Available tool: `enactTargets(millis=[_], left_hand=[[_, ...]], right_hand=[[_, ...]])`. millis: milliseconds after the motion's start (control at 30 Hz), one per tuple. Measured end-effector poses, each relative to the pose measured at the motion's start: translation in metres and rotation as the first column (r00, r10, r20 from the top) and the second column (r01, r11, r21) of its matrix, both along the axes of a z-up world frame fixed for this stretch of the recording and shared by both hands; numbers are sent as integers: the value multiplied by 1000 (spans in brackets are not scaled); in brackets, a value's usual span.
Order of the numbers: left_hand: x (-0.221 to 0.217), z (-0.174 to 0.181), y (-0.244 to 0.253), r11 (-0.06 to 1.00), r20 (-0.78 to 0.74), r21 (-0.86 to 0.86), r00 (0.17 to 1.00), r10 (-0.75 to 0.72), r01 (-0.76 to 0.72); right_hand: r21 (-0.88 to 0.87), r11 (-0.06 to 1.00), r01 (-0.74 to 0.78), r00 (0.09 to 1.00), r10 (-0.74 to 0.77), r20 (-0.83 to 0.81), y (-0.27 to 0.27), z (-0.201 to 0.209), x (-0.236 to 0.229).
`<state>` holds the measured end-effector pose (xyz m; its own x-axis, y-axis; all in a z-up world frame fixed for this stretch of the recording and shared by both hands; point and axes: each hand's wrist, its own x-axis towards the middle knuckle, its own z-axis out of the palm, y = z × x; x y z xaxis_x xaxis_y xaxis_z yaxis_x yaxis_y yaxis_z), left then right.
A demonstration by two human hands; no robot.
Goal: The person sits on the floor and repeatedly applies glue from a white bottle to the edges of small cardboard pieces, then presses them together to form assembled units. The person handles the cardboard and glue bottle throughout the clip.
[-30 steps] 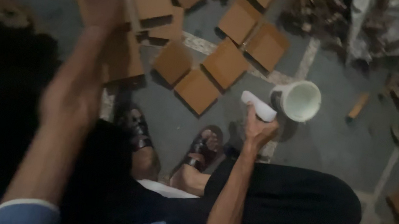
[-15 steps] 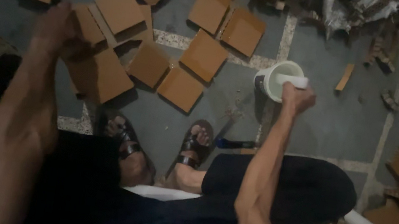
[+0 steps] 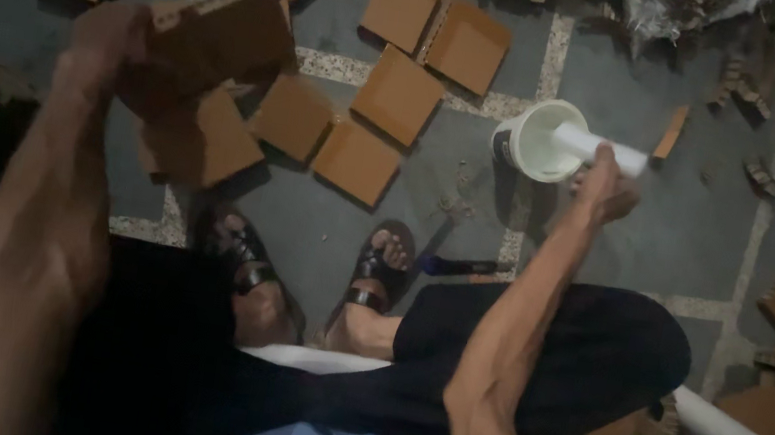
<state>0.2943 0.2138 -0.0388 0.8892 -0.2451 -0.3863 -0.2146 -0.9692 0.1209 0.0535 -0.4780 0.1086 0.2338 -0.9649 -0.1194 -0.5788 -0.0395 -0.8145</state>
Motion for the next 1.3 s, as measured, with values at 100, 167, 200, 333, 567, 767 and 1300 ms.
enactTargets(millis=[100, 167, 200, 333, 567, 767, 1300], left_hand=[[8, 50, -15, 997, 3, -77, 1000, 28, -27], [4, 85, -35, 979, 32, -192, 997, 76, -69], [-1, 102, -47, 961, 40, -264, 994, 97, -83], [-51, 170, -96, 836, 23, -526, 980, 200, -158], [-177, 265, -133, 726, -45, -570, 898, 438, -383], [-226, 293, -132, 194, -209, -922, 850, 484, -336], [-250, 275, -162, -163, -419, -908, 840, 344, -387]], right_hand=[[93, 994, 59, 961, -31, -276, 18, -2, -2], [184, 983, -17, 962, 66, -264, 38, 0, -11], [261, 965, -17, 992, 49, -114, 47, 5, -17], [547, 802, -240, 891, -42, 452, 99, 49, -32], [309, 777, -548, 710, 238, 662, 227, 125, -38], [250, 715, -652, 665, 382, 642, 288, 157, -51], [-692, 264, -672, 420, 905, -63, 311, 175, -63]])
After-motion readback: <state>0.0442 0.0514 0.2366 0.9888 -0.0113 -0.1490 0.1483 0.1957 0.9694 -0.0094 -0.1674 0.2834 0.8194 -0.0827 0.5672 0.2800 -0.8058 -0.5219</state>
